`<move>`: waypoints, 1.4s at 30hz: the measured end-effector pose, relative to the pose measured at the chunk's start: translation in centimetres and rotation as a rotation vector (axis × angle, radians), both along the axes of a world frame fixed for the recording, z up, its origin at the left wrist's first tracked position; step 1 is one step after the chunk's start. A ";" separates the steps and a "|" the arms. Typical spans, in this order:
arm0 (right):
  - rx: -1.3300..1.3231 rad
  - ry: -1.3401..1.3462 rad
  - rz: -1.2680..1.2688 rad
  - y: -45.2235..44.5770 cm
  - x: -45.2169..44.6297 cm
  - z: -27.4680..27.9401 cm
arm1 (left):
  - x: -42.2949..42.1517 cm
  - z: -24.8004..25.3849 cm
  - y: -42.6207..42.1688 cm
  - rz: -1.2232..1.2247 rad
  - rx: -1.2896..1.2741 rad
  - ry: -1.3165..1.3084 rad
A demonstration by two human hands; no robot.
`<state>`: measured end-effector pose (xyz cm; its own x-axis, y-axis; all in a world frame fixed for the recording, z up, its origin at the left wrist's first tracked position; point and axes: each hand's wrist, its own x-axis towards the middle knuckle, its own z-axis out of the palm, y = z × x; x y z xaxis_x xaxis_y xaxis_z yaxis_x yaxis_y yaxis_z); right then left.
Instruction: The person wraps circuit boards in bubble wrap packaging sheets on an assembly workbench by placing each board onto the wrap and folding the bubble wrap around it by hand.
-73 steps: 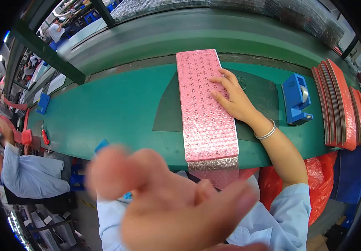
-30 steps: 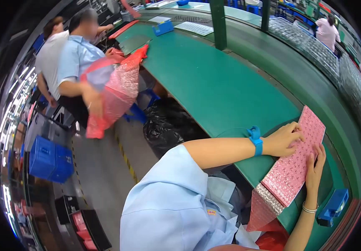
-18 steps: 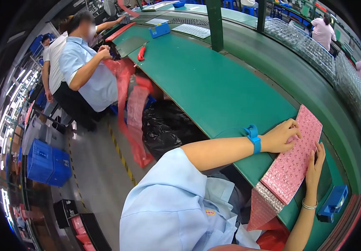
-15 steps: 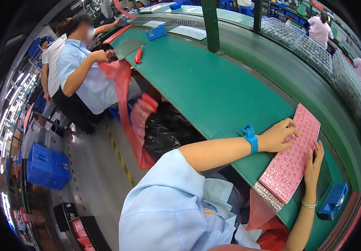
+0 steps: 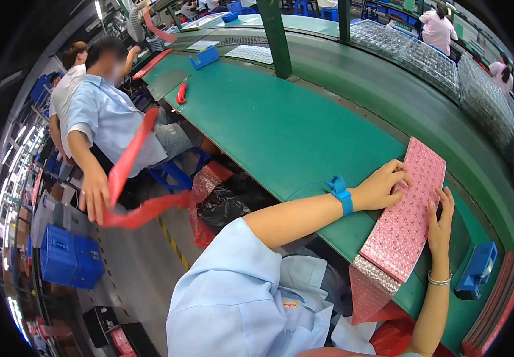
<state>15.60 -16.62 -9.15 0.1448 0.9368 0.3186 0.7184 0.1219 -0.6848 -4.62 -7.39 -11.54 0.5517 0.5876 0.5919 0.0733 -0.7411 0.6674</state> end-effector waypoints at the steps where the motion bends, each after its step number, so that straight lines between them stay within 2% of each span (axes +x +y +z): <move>1: 0.001 -0.004 0.003 0.0 0.0 0.0 | 0.0 0.1 0.0 -0.001 -0.005 0.006; 9: 0.016 -0.019 0.016 0.2 0.0 -0.1 | -0.3 0.7 -0.3 0.003 -0.064 0.014; 13: 0.024 -0.021 0.034 0.0 0.1 -0.1 | -1.6 2.2 -0.5 0.087 0.344 0.142; 15: 0.029 -0.020 0.036 0.1 0.2 0.1 | -3.2 3.9 -0.3 0.168 0.519 0.302; 16: 0.028 -0.013 0.049 0.1 0.1 0.0 | -4.2 4.8 0.1 0.160 0.517 0.306; 21: 0.007 0.000 0.060 -0.1 -0.4 0.1 | -9.7 8.8 5.4 0.358 0.630 0.672; 26: 0.009 -0.018 0.064 0.3 -0.7 0.6 | -13.9 11.1 14.6 0.703 0.587 1.132; 28: 0.015 -0.028 0.061 0.0 -0.7 0.6 | -14.9 10.1 18.4 0.819 0.574 1.125; 30: 0.017 -0.021 0.039 -0.2 -0.6 0.6 | -15.0 8.8 21.7 0.901 0.452 1.185; 31: 0.022 -0.014 0.045 -0.2 -0.6 0.6 | -14.9 7.6 23.0 0.879 0.466 1.172; 33: 0.035 0.000 0.060 0.1 -0.7 0.6 | -14.8 5.0 25.9 1.111 0.230 1.032; 35: 0.038 0.002 0.044 0.2 -0.8 0.7 | -14.2 3.2 28.3 1.247 0.204 1.117; 38: 0.036 0.023 0.060 0.2 -0.7 0.6 | -13.1 1.3 31.4 1.256 0.190 1.001; 41: 0.018 0.041 0.035 0.1 -0.9 0.6 | -13.1 0.4 34.5 1.331 0.180 1.040; 42: 0.013 0.049 0.037 0.2 -0.9 0.7 | -13.8 -0.2 36.1 1.397 0.283 1.113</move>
<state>14.71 -16.42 -8.49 0.1261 0.9374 0.3246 0.6792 0.1569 -0.7170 -18.39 28.70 -11.78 -0.0417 0.8742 0.4838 0.9520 0.1818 -0.2464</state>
